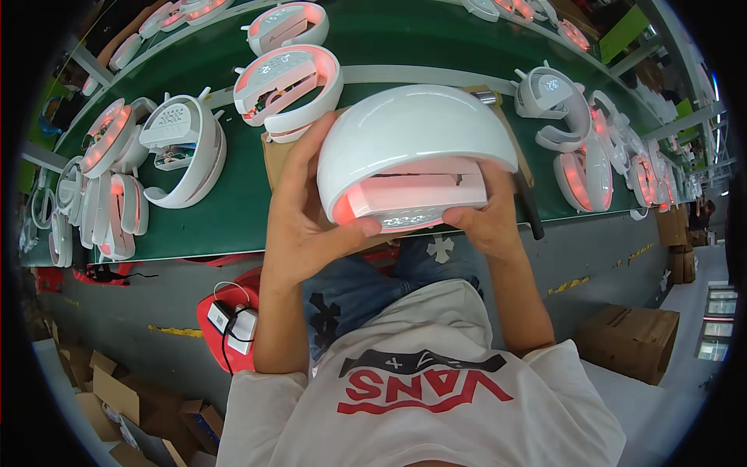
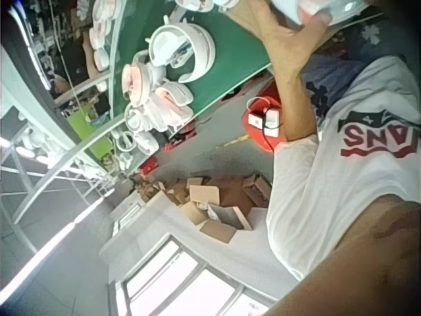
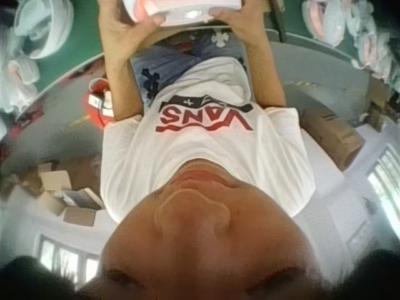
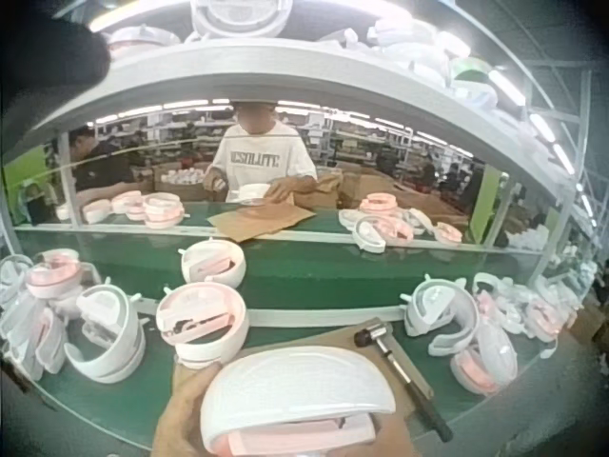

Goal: The person assembles electronic devices by fitting plastic casing components together by hand and tapping the pieces into place using a small mallet.

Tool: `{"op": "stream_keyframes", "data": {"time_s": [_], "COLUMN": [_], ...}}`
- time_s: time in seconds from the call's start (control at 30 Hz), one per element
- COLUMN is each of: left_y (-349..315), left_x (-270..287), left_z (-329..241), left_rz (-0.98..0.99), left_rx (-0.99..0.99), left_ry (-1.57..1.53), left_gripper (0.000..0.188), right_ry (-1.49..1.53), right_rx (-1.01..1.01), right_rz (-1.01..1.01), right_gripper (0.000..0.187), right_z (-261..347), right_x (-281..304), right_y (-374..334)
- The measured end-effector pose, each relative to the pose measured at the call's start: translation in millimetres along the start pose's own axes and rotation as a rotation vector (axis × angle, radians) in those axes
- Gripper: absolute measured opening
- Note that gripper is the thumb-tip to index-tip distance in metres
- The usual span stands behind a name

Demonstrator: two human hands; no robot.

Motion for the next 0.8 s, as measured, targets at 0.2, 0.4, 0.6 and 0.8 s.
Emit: {"op": "stream_keyframes", "data": {"time_s": [0.2,0.4,0.6,0.8], "left_y": [-1.1,14.7,28.5,24.6], "left_x": [-11.3,-8.5,-11.4,-16.1], "left_z": [-11.0,20.7,32.6,22.5], "left_rz": [0.000,-0.137,-0.202,-0.226], "left_rx": [-0.085,0.174,0.304,0.229], "left_ry": [0.097,-0.008,0.057,0.155], "left_gripper": [0.094,0.077,0.064,0.066], "right_ry": [0.032,0.020,0.394,0.431], "right_rx": [0.083,0.044,-0.226,-0.216], "right_rz": [-0.025,-0.168,-0.298,-0.255], "right_gripper": [0.077,0.053,0.045,0.048], "right_z": [9.4,8.0,-16.7,-6.2], "right_x": [-2.5,3.0,4.3,1.2], "right_y": [-7.5,-3.6,-2.0,0.3]}}
Point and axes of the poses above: each hand's wrist, its own y-axis towards the middle knuckle, its own x-axis out of the back of the hand, z = x × y, the point moved 10 cm from there along y, towards the middle knuckle, and after that the axes turned 4 degrees about x, right-handed, at the moved point
